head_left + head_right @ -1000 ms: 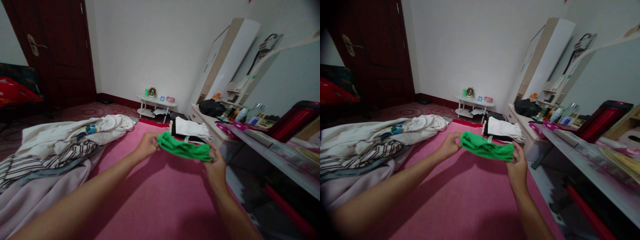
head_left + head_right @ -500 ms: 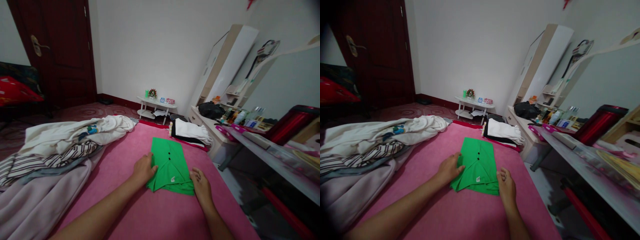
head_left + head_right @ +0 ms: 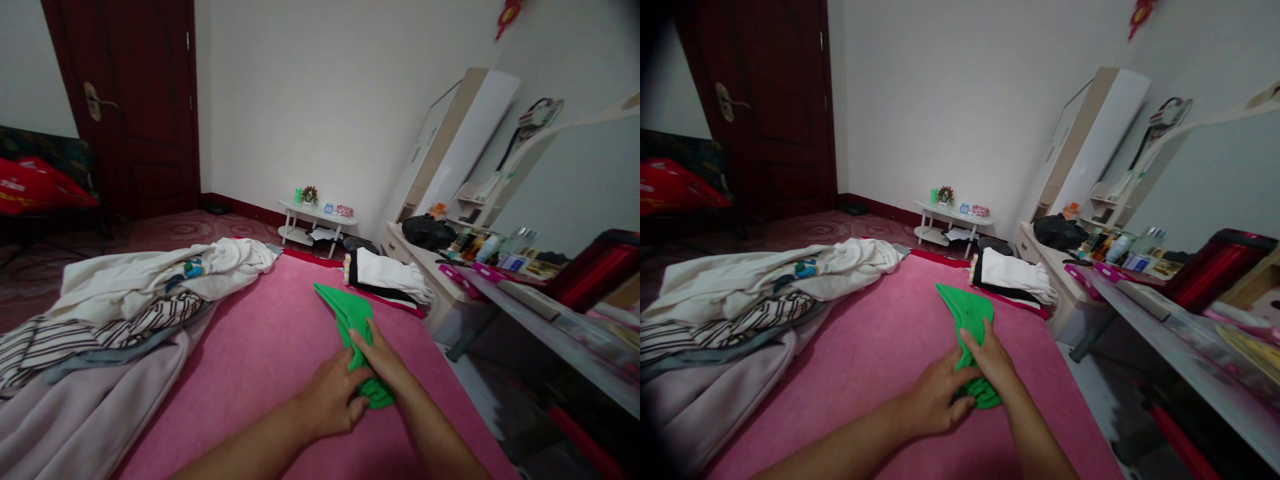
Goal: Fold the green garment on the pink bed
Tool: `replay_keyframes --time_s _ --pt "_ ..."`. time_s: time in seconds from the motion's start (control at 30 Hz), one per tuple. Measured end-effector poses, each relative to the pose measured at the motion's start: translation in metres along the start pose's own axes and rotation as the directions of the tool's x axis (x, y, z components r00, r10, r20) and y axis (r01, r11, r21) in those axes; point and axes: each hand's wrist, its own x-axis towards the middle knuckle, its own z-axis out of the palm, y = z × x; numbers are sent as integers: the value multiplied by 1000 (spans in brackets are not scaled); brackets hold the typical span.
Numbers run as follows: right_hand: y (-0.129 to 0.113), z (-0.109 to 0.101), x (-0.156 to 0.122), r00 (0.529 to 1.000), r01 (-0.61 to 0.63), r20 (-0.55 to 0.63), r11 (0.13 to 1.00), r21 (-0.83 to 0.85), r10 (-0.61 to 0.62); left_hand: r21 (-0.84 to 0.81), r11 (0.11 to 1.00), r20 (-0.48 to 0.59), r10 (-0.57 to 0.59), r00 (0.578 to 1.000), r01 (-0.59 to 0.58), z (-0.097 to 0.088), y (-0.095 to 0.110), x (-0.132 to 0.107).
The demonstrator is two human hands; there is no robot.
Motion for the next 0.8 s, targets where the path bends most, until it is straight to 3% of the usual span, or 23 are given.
replay_keyframes --time_s 0.1,0.17,0.27,0.37,0.47,0.6,0.7,0.8 --pt "-28 6 15 980 22 199 975 -222 24 -19 990 85 140 987 -139 -3 4 -4" --pt "-38 10 20 980 49 196 937 -345 21 -52 989 75 145 987 -141 -6 2 -5" --pt "-36 10 27 984 105 169 929 -356 -47 -161 986 -33 31 999 -36 -10 -4 -4" --pt "-30 -1 36 969 187 208 947 -262 -134 -242 968 -158 -102 982 61 -11 -13 -1" --pt "-35 -28 51 925 258 337 938 -231 -172 -275 956 -199 -159 967 101 -7 -21 1" --pt "-56 -81 91 845 405 483 865 -296 -230 -310 947 -200 -157 967 89 0 -25 2" --pt "-70 -124 131 857 497 379 755 -428 -349 -325 942 -209 -158 965 83 4 -27 2" --pt "-78 -161 170 856 492 206 626 -606 -474 -348 934 -206 -162 965 83 8 -30 4"
